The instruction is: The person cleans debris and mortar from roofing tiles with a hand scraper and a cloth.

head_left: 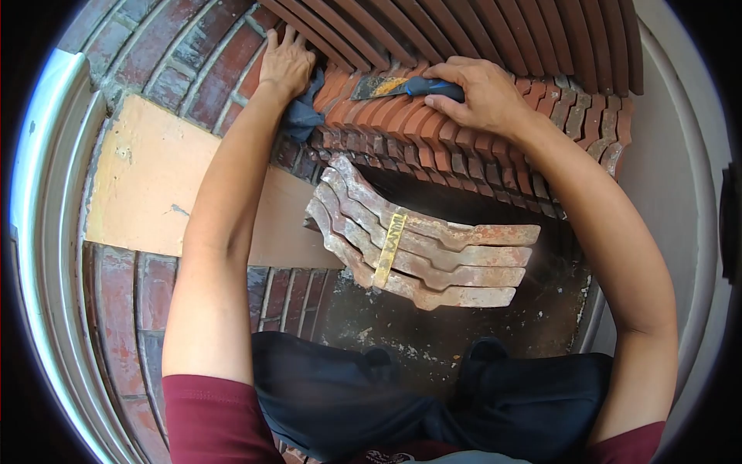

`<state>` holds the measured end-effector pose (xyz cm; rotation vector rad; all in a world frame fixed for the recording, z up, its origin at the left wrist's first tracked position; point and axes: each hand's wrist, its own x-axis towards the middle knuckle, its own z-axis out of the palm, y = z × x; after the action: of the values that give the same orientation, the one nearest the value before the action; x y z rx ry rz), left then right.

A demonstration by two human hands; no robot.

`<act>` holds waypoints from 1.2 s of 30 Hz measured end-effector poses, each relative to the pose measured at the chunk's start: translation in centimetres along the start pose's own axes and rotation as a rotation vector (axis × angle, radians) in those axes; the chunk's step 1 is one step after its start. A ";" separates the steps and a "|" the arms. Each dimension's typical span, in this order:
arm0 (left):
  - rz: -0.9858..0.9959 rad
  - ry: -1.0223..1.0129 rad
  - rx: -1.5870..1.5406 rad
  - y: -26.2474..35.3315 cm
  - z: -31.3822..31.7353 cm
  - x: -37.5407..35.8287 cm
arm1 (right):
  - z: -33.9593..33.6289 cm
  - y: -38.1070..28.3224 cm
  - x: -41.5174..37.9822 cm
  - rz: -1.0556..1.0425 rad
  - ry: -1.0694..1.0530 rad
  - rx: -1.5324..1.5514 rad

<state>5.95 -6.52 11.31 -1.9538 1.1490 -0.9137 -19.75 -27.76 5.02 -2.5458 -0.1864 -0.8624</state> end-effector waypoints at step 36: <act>0.335 -0.522 -0.179 -1.9 -3.1 -2.7 | 0.2 -2.8 -0.3 0.147 -0.124 -0.469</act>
<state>3.24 -4.03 13.86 -1.8970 1.2129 -0.1126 -20.65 -25.13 5.70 -3.0016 0.1880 -0.7613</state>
